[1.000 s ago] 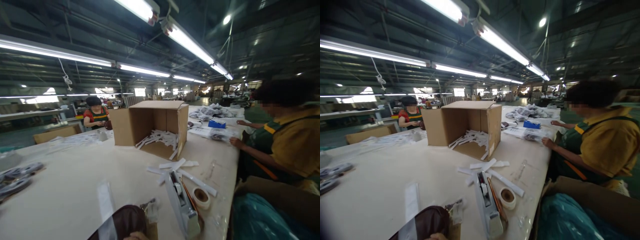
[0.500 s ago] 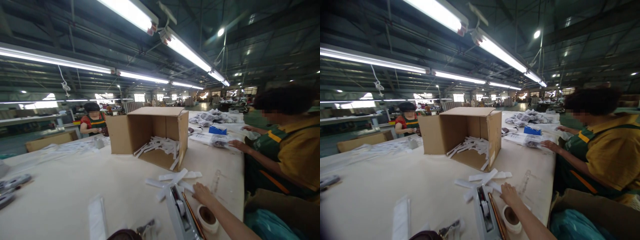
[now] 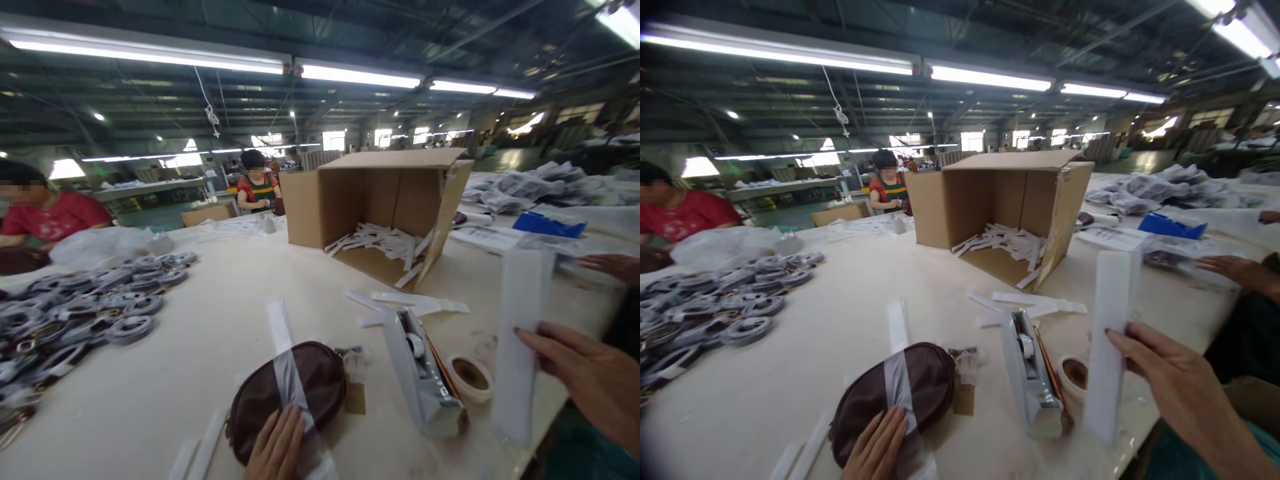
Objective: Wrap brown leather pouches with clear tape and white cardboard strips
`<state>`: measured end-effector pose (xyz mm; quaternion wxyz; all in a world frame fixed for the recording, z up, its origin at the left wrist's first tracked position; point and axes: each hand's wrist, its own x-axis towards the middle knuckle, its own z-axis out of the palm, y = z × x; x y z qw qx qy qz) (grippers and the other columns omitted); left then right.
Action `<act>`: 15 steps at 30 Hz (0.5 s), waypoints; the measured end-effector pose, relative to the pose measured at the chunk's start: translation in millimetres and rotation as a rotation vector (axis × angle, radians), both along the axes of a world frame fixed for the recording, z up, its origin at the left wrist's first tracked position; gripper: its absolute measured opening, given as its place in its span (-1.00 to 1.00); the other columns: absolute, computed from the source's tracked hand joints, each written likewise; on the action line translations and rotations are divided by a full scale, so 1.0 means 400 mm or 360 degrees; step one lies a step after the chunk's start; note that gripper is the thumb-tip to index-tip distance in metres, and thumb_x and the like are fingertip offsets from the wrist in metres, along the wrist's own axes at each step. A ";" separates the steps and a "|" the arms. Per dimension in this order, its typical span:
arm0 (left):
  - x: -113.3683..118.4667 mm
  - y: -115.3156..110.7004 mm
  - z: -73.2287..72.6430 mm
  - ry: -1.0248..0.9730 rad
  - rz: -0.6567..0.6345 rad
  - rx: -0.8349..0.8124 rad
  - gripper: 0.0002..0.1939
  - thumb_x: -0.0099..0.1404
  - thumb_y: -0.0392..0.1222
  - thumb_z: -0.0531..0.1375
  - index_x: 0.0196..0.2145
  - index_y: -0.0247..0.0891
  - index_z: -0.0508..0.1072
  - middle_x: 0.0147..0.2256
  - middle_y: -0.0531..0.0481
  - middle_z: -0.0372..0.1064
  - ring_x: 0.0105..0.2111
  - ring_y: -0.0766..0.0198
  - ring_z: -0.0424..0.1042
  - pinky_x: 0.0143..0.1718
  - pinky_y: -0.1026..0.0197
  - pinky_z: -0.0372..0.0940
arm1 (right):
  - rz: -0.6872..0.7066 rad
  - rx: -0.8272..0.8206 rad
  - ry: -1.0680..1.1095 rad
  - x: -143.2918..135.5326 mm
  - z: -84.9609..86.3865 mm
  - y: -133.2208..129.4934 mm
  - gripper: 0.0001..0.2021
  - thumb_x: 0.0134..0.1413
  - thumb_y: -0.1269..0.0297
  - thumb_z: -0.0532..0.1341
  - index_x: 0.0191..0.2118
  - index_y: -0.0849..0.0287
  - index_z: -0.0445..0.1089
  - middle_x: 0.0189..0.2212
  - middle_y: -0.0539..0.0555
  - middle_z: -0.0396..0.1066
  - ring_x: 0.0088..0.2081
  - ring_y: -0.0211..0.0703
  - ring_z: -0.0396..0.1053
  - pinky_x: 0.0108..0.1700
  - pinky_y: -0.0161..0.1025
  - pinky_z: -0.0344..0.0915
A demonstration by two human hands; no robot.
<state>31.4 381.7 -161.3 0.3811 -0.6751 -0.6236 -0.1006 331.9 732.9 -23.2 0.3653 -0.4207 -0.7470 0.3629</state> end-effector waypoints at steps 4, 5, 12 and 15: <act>-0.004 0.007 -0.008 -0.0171 -0.0033 0.0225 -0.47 0.21 -0.57 -0.14 0.12 -0.40 0.22 -0.09 -0.13 0.44 0.14 0.23 0.19 0.24 0.12 0.02 | 0.0298 -0.0491 0.0157 -0.123 -0.088 -0.302 -0.69 0.05 -0.03 0.17 -0.32 0.11 0.45 -0.44 0.13 0.43 -0.40 -0.05 0.41 -0.35 -0.17 0.39; -0.006 0.005 -0.009 -0.0197 -0.0021 0.0217 -0.43 0.21 -0.57 -0.14 0.17 -0.38 0.15 -0.08 -0.12 0.43 0.13 0.26 0.21 0.23 0.14 0.05 | 0.0359 -0.0609 0.0180 -0.166 -0.125 -0.361 -0.64 0.02 -0.08 0.15 -0.36 0.14 0.43 -0.54 0.08 0.38 -0.50 -0.11 0.36 -0.49 -0.23 0.34; -0.025 -0.003 0.030 -0.0166 -0.0001 0.0022 -0.39 0.25 -0.51 -0.14 0.25 -0.33 -0.05 -0.10 -0.09 0.44 0.00 0.31 0.36 0.03 0.29 0.27 | 0.0549 -0.1885 0.0463 -0.372 -0.290 -0.546 -0.45 -0.51 -0.05 0.36 -0.39 0.24 0.26 -0.57 0.01 0.36 -0.57 -0.26 0.33 -0.60 -0.43 0.21; -0.034 -0.003 0.046 -0.0196 -0.0046 -0.0017 -0.38 0.25 -0.48 -0.13 0.26 -0.32 -0.08 -0.09 -0.08 0.44 -0.03 0.31 0.39 -0.04 0.30 0.32 | 0.0542 -0.2010 0.0476 -0.415 -0.297 -0.575 -0.52 -0.48 0.09 0.37 -0.38 0.25 0.24 -0.54 0.02 0.37 -0.57 -0.27 0.36 -0.58 -0.43 0.24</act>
